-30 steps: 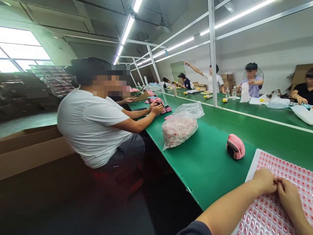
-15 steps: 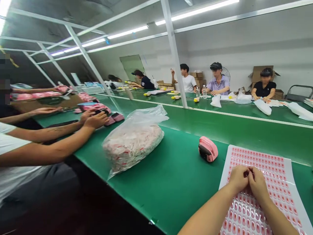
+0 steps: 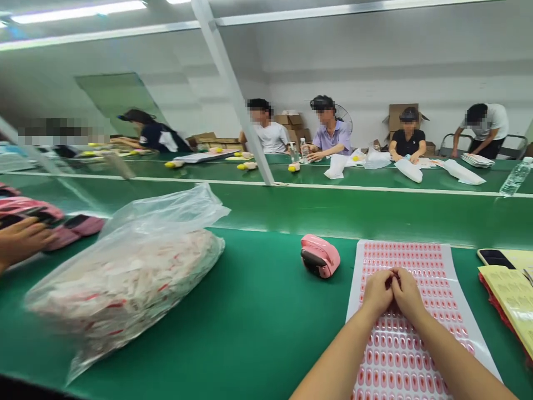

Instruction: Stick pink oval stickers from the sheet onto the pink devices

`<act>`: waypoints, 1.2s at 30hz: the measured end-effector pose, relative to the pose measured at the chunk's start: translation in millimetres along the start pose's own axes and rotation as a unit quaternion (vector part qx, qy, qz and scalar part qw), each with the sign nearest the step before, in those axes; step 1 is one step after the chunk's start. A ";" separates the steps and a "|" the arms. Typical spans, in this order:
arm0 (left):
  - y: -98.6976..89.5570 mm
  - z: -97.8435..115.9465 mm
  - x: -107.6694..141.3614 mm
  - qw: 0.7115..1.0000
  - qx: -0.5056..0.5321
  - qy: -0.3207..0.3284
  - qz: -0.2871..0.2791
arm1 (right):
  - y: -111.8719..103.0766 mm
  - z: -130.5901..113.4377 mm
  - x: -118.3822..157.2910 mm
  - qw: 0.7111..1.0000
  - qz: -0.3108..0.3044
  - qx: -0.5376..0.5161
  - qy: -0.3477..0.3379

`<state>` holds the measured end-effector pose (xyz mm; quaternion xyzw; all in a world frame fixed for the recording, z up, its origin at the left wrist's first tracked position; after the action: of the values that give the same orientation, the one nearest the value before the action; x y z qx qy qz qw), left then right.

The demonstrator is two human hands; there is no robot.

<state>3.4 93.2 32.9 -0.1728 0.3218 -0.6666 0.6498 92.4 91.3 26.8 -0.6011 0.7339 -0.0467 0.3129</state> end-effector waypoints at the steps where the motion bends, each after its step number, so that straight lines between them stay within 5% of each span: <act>1: -0.3 -0.1 -0.6 1.000 0.002 0.000 -0.002 | 0.1 -0.5 -0.2 1.000 0.002 0.003 0.001; 17: -6.5 3.2 -2.5 0.999 0.027 0.010 0.019 | 1.2 -3.4 -2.4 1.000 -0.001 0.013 0.006; 22: -19.1 1.6 -4.5 0.996 0.052 0.006 0.074 | 0.1 -3.9 -3.3 1.000 0.003 -0.005 0.009; 28: -62.7 -40.4 -15.4 0.966 0.075 -0.092 0.229 | -1.1 -6.1 -4.1 1.000 0.004 -0.024 0.008; 36: -71.0 -78.9 -30.2 0.938 0.236 -0.128 0.220 | -1.5 -8.0 -3.9 0.999 -0.003 -0.041 0.019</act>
<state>-98.5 135.2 27.2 -0.0232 0.0997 -0.5361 0.8379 89.8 92.0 35.4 -0.6143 0.7394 -0.0284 0.2740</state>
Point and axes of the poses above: each hand's wrist, its own x-axis away from the middle knuckle, its own y-axis out of the palm, z = x × y, the point moved 7 cm from there along -x, towards the middle knuckle, and after that the axes turned 4 degrees about z, right-handed, at the moved point
